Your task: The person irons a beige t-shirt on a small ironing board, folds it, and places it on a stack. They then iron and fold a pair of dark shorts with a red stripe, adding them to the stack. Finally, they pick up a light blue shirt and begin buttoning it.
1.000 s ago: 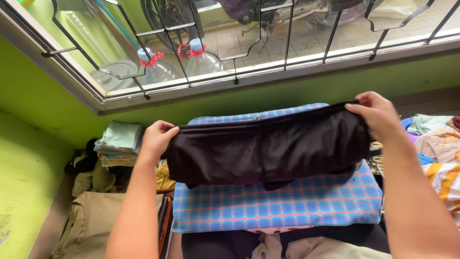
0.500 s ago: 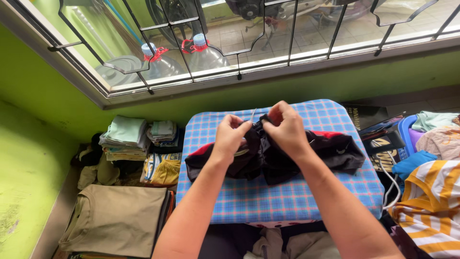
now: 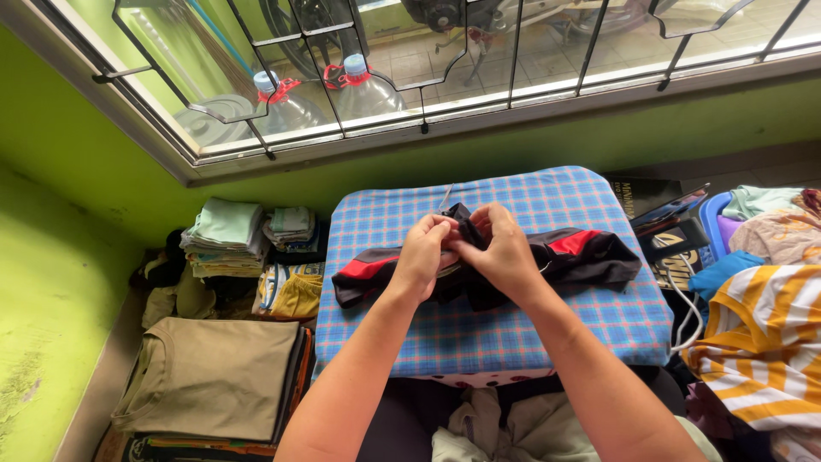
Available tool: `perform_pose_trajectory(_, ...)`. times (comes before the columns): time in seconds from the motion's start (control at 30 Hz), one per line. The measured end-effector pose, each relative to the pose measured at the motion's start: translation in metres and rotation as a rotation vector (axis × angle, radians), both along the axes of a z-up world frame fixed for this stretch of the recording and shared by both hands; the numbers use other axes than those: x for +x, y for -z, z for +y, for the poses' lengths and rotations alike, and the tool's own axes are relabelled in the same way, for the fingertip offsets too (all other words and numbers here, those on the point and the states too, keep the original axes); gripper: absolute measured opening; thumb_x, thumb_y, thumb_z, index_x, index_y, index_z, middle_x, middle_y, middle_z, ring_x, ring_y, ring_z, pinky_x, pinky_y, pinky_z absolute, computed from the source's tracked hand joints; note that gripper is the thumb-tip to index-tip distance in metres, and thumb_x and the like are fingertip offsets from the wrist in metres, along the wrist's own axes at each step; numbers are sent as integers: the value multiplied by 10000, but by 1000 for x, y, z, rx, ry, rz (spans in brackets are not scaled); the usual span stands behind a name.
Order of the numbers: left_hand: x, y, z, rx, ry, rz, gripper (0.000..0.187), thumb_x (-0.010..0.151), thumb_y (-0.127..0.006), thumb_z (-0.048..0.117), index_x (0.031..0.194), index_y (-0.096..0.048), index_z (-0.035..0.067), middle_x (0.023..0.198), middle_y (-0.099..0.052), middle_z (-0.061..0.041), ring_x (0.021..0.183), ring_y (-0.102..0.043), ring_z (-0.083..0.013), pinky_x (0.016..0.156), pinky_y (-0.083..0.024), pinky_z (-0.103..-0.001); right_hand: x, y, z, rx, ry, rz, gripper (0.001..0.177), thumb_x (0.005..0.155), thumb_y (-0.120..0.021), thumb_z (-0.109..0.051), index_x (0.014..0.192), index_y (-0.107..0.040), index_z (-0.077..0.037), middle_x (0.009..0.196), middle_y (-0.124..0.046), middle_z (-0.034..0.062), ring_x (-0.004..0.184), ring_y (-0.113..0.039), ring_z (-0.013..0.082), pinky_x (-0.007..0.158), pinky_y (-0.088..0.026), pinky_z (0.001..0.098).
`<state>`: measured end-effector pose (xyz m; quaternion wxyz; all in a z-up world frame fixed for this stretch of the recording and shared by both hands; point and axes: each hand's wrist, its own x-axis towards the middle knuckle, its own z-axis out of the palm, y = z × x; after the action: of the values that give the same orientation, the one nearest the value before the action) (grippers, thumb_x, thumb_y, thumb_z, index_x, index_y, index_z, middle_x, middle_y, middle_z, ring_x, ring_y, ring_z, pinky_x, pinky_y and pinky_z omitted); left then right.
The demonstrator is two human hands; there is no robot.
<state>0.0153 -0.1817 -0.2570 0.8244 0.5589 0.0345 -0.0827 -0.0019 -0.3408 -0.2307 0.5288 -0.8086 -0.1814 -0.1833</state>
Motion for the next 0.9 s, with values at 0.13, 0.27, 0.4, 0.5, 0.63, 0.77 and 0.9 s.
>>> perform_pose_trajectory(0.13, -5, -13, -5, 501, -15, -390, 330, 860, -601, -5, 1180, -606, 74, 1088, -653, -161, 1013, -649, -242, 907, -577, -361, -2, -12, -21, 71, -123, 164, 276, 821, -795, -110, 1044, -669, -8, 922, -740, 54, 835, -724, 127, 773, -589, 283)
perform_pose_trajectory(0.27, 1, -24, 5, 1219, -58, -692, 552, 716, -759, 6, 1232, -699, 193, 1287, -572, -154, 1201, -520, -378, 1011, -486, -462, -5, -31, -51, 86, -276, 196, 237, 845, -767, -48, 1065, -690, -7, 928, -721, 40, 849, -687, 120, 757, -571, 285)
perform_pose_trajectory(0.4, 16, -21, 9, 1428, 65, -763, 555, 632, -828, 26, 1166, -741, 149, 1419, -552, -110, 1311, -488, -380, 984, -448, -511, -10, -60, -88, 160, -401, 104, 228, 888, -764, 18, 1095, -672, -9, 977, -689, 27, 932, -670, 123, 866, -579, 279)
perform_pose_trajectory(0.5, 26, -30, 11, 1264, 185, -849, 395, 694, -917, 172, 1041, -755, 76, 1246, -674, -146, 1140, -634, -347, 963, -519, -423, -16, -86, -123, 229, -411, 21, 257, 898, -738, 43, 1131, -654, -25, 1051, -691, 15, 1028, -681, 103, 961, -583, 282)
perform_pose_trajectory(0.63, 43, -101, 24, 1125, 188, -660, 301, 756, -903, 200, 971, -754, 52, 845, -768, -80, 801, -719, -176, 765, -568, -332, -23, -115, -175, 184, -71, -115, 286, 910, -750, 78, 1152, -637, -23, 1069, -699, 29, 1021, -678, 97, 975, -585, 280)
perform_pose_trajectory(0.77, 39, -203, 7, 1000, 207, -938, 283, 799, -909, 124, 997, -733, 23, 840, -727, -17, 783, -616, -84, 720, -531, -294, -35, -125, -216, 384, 9, -201, 289, 956, -741, 103, 1190, -627, -22, 1140, -696, 30, 1069, -689, 94, 992, -578, 266)
perform_pose_trajectory(0.9, 26, -286, -37, 877, 340, -773, 331, 815, -883, 116, 1090, -708, 59, 859, -705, -7, 740, -659, -104, 637, -564, -274, -54, -140, -250, 781, -118, -299, 338, 960, -758, 123, 1240, -646, -28, 1034, -680, 55, 832, -620, 96, 777, -494, 214)
